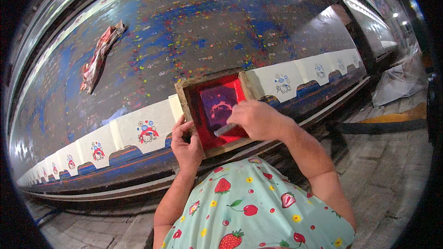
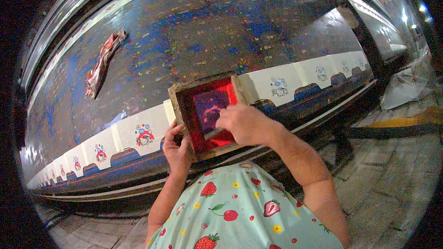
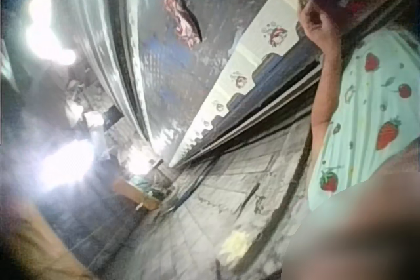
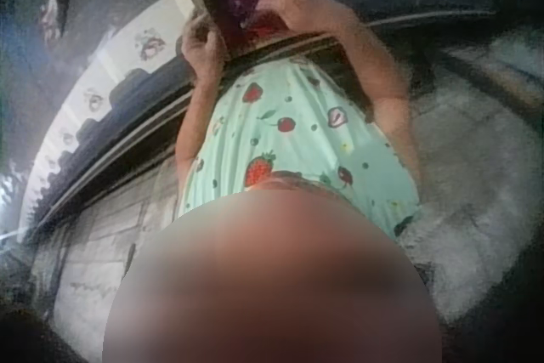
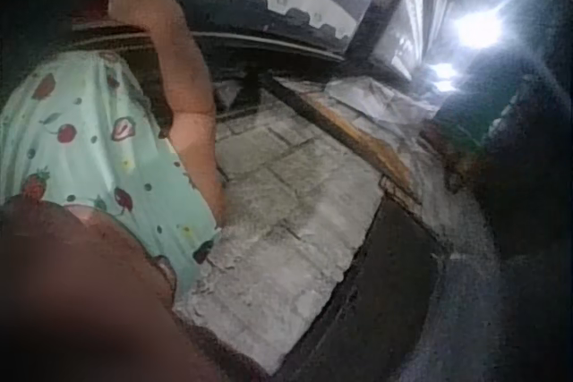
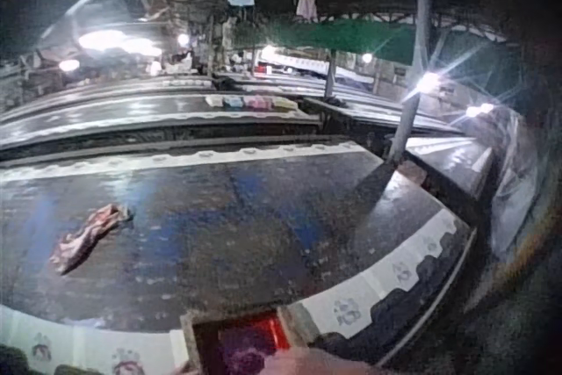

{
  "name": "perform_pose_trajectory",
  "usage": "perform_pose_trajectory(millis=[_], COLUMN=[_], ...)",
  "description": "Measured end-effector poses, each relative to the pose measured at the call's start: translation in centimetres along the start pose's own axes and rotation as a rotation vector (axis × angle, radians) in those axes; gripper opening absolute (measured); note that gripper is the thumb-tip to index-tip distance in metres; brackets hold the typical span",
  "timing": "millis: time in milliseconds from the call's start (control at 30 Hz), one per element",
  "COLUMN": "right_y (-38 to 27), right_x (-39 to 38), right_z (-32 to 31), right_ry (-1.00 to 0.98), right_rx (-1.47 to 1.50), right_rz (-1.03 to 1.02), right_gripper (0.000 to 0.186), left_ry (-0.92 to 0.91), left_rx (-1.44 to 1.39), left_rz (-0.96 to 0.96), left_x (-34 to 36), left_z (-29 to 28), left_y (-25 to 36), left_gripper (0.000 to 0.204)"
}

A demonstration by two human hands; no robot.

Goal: The person holds a wooden screen-printing frame with red ink and repeatedly rubs a squeegee across the mesh to transfer ink onto a surface below. The person moves the frame along the surface and continues the same rubbing motion throughout the clip.

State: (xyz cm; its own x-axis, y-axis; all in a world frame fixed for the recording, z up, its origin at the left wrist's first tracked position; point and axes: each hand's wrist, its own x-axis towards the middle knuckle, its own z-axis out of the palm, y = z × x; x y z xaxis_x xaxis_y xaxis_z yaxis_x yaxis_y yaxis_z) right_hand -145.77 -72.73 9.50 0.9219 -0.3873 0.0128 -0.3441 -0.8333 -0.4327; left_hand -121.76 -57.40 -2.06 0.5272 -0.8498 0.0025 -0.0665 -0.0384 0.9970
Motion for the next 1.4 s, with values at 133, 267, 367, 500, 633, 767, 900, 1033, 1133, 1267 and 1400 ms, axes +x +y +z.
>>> perform_pose_trajectory(millis=[133, 267, 367, 500, 633, 767, 900, 1033, 1133, 1267, 1400], right_y=[3.5, 5.4, 5.2, 3.4, 0.8, -1.9, -4.3, -5.6, -6.0, -6.1, -4.4], right_x=[4.2, 6.6, 6.5, 4.6, 2.0, -0.5, -2.6, -3.9, -4.7, -5.9, -8.2], right_z=[-0.7, -0.7, 0.2, 2.5, 4.3, 5.6, 6.3, 6.5, 6.5, 6.6, 6.3], right_ry=[0.099, 0.201, 0.215, 0.265, 0.307, 0.3, 0.257, 0.227, 0.176, 0.224, 0.432], right_rx=[-0.011, 0.017, 0.024, -0.051, -0.099, -0.095, -0.115, -0.102, -0.073, 0.026, 0.122], right_rz=[0.043, 0.129, 0.182, 0.144, 0.113, 0.14, 0.168, 0.162, 0.164, 0.125, 0.173], right_gripper=[0.03, 0.034, 0.035, 0.035, 0.032, 0.034, 0.037, 0.041, 0.043, 0.045, 0.047], left_ry=[-0.044, -0.068, -0.066, -0.076, -0.078, -0.057, -0.018, -0.021, -0.043, -0.047, -0.002], left_rx=[0.027, 0.032, 0.005, 0.056, 0.112, 0.135, 0.09, 0.185, 0.219, 0.311, 0.336], left_rz=[-0.005, -0.021, -0.021, -0.043, 0.038, 0.087, 0.073, 0.072, 0.084, 0.116, 0.134], left_x=[0.8, 1.3, 1.3, 1.2, 1.2, 1.1, 0.7, 0.4, 0.6, 0.2, 0.0], left_z=[-0.5, -0.8, -0.6, -0.7, -0.8, -0.3, 0.3, 0.3, 0.1, 0.4, 1.1], left_y=[0.5, 0.7, 0.8, 1.0, 1.1, 1.1, 1.1, 0.9, 0.6, 0.7, 1.1], left_gripper=[0.041, 0.042, 0.043, 0.044, 0.045, 0.045, 0.046, 0.046, 0.046, 0.049, 0.049])
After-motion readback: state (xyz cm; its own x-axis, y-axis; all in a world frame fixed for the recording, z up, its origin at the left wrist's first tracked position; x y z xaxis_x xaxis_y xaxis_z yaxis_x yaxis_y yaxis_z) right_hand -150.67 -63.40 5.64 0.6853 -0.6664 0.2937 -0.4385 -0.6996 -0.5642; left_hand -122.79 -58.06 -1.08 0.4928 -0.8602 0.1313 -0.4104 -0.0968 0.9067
